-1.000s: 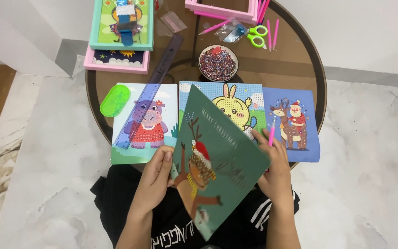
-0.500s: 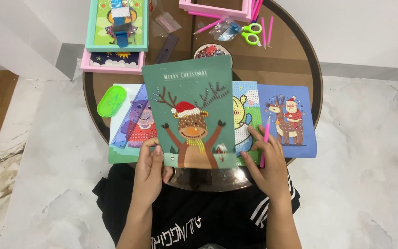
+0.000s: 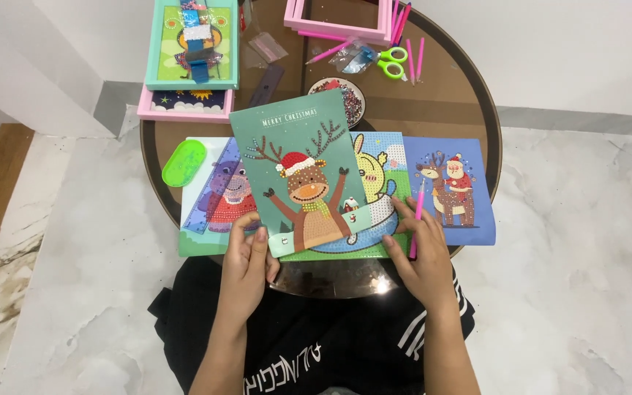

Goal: Decorating Christmas cards by precisely placing small beads using a diamond painting pen tool.

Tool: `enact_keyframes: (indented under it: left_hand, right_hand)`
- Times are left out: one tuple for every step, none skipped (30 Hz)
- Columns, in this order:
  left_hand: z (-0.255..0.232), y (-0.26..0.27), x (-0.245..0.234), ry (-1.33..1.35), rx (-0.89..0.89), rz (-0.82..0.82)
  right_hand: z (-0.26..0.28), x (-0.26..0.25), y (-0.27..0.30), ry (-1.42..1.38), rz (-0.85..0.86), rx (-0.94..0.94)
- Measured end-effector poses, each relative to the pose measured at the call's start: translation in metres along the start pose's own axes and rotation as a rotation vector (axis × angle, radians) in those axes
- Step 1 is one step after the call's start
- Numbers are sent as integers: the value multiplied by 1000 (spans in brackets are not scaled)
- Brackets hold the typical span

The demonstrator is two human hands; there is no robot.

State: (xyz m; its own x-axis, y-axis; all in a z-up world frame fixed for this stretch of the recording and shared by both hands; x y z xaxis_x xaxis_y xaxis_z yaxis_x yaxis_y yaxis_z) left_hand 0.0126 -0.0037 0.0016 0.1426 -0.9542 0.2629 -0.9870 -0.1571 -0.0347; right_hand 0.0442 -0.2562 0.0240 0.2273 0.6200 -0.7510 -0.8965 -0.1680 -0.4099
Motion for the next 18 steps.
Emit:
enact_keyframes:
  left_hand:
    - [-1, 0, 0, 1, -1, 1]
    - [-2, 0, 0, -14, -3, 5]
    - [-3, 0, 0, -29, -5, 9]
    - [-4, 1, 0, -28, -5, 10]
    - [-4, 1, 1, -26, -9, 15]
    - [-5, 2, 1, -24, -14, 20]
    - [-6, 1, 1, -22, -14, 21]
    - [-6, 1, 1, -36, -16, 26]
    - [-6, 0, 1, -49, -18, 31]
    - [-8, 0, 1, -47, -17, 31]
    - [-9, 0, 2, -60, -21, 35]
    - [-11, 1, 2, -73, -25, 38]
    - [-10, 0, 2, -72, -25, 38]
    - [-10, 0, 1, -61, -20, 43]
    - [-9, 0, 1, -51, -14, 48]
    - [-8, 0, 1, -51, -14, 47]
    - [-7, 0, 0, -50, -9, 49]
    - [-6, 1, 0, -51, -4, 53]
  right_hand:
    - [-1, 0, 1, 1, 0, 1]
    - [-2, 1, 1, 1, 7, -2]
    - [-3, 1, 1, 0, 15, -5]
    - [-4, 1, 2, 2, 14, -5]
    - [-4, 1, 2, 5, 13, -1]
    - [-4, 2, 3, 8, 12, 3]
    - [-5, 2, 3, 10, 12, 3]
    - [-5, 3, 3, 15, 15, 6]
    - [-6, 3, 3, 21, 17, 9]
    - [-6, 3, 3, 22, 18, 9]
    - [-5, 3, 3, 27, 17, 10]
    - [-5, 3, 3, 32, 16, 12]
    - [-5, 3, 3, 33, 17, 11]
    - [-6, 3, 3, 36, 19, 6]
    - [-6, 3, 4, 40, 21, 2]
    - [-6, 3, 4, 40, 22, 1]
    - [-6, 3, 4, 44, 22, -4]
    - [-6, 3, 4, 48, 21, -9]
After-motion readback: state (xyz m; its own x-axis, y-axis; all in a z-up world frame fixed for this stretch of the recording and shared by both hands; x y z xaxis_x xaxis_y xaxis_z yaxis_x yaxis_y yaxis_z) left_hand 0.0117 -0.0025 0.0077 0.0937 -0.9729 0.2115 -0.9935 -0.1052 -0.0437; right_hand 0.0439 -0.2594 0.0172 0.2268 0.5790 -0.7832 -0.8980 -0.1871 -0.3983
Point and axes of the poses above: each hand's wrist, its own y-axis away from the middle knuckle, its own x-axis out of the palm, z = x × y, the point moved 1 cm from there along -y, towards the middle knuckle, and after that the axes turned 7 degrees about y, right-handed, at the moved point
